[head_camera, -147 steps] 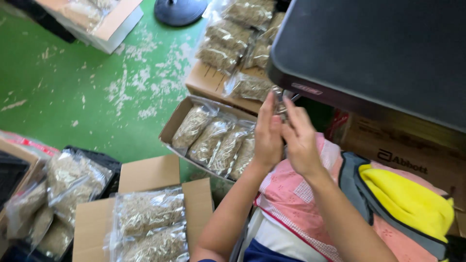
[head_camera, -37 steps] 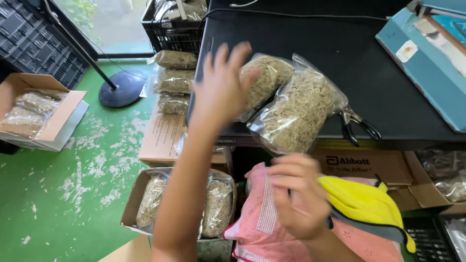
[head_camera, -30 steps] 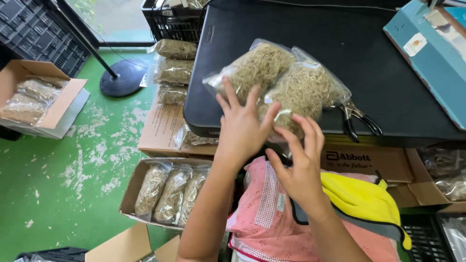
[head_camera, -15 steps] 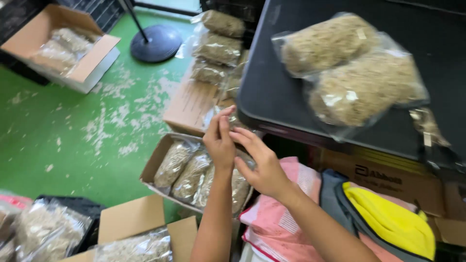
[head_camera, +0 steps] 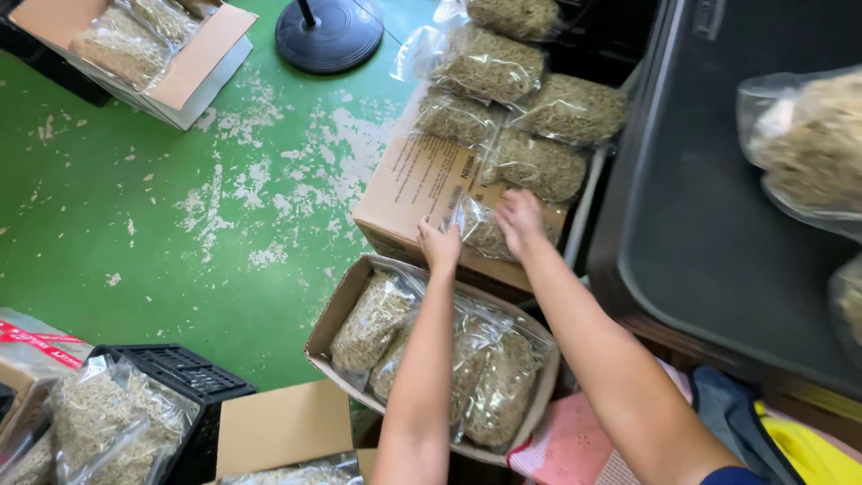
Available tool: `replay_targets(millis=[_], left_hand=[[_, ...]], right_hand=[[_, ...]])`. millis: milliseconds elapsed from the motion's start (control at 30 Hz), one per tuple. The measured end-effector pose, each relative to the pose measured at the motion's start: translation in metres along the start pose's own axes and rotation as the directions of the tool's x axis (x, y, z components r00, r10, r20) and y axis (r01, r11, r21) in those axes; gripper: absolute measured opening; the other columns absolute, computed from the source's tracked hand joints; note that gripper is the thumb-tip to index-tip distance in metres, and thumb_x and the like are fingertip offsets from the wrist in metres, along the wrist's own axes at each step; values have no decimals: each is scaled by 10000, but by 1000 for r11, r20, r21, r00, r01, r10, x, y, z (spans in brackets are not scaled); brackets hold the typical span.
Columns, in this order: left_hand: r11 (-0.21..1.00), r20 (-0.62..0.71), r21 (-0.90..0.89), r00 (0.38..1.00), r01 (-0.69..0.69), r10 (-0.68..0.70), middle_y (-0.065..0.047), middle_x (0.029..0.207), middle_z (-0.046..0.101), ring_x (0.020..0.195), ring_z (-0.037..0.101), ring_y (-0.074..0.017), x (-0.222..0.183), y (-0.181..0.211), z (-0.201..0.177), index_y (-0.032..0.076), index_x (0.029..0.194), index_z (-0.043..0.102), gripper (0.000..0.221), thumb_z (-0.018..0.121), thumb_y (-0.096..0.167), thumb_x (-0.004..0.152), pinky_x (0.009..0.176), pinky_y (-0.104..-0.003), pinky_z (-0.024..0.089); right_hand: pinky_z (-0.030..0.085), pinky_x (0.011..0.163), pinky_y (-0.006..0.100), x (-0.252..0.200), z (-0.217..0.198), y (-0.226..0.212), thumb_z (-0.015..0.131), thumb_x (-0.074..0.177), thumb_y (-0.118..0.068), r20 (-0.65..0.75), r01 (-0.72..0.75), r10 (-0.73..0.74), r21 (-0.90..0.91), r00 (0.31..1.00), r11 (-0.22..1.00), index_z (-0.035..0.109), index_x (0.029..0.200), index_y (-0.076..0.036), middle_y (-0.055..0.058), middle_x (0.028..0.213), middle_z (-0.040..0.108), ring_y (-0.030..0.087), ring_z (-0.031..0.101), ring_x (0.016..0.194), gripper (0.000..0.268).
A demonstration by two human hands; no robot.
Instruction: Sealing plastic bags filled with dried herbs using a heat sealer and punching holes in the top of the bags.
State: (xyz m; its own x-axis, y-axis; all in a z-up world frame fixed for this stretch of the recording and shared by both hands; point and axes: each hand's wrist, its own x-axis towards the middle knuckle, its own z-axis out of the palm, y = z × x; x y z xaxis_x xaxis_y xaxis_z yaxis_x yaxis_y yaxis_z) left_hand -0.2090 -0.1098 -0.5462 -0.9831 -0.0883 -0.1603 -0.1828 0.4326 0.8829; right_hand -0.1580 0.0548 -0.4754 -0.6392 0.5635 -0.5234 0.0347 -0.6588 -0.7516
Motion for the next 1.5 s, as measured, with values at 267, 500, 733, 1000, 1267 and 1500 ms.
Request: replay_targets(millis=[267,500,733,1000,1267,1500], left_hand=[[997,103,62,993,47,-53,-2,854,776,954,742,-303,17,-26,17,246,899,797,161,755,395,856,865,-415,562],[986,171,-15,972,164,-159,23,806,773,939,745,-290,11,-18,0,287,910,759,147,679,410,924,846,-415,561],[889,305,-385,943,248,-131,48,636,557,653,502,-105,-8,25,-28,112,836,719,152,662,194,951,603,-245,393],[886,39,-445,985,-132,166,-93,764,685,795,589,-151,-119,125,-230,83,916,709,173,665,208,1027,767,-361,533],[901,30,-362,963,-240,268,-41,760,646,780,542,-135,-281,211,-352,89,906,652,185,629,177,1067,800,-316,494],[910,469,-124,785,-396,405,44,604,356,547,334,-85,-375,260,-390,133,721,460,362,623,194,1039,495,-263,315]], right_hand=[[566,1001,600,89,-23,-18,872,852,-386,-498,123,108,408,860,904,168,1524,-471,323,1342,442,473,665,1179,977],[677,835,506,119,-51,0,890,872,-320,-530,68,171,400,831,914,317,1361,-421,262,1301,500,424,717,1000,761],[603,954,554,-8,-49,16,763,991,-319,-299,81,-36,139,954,987,523,1297,-99,221,1231,521,433,691,1071,447],[540,814,324,-192,-60,-10,784,994,-250,43,505,-576,-536,816,677,721,826,-172,25,781,692,112,602,794,195],[530,722,309,-407,-72,-68,772,947,-258,380,759,-702,-547,602,355,712,715,-157,46,730,584,229,644,680,260],[484,861,314,-536,-170,-120,733,919,-114,488,869,-739,-410,465,276,586,631,-35,217,1100,635,228,678,983,333]])
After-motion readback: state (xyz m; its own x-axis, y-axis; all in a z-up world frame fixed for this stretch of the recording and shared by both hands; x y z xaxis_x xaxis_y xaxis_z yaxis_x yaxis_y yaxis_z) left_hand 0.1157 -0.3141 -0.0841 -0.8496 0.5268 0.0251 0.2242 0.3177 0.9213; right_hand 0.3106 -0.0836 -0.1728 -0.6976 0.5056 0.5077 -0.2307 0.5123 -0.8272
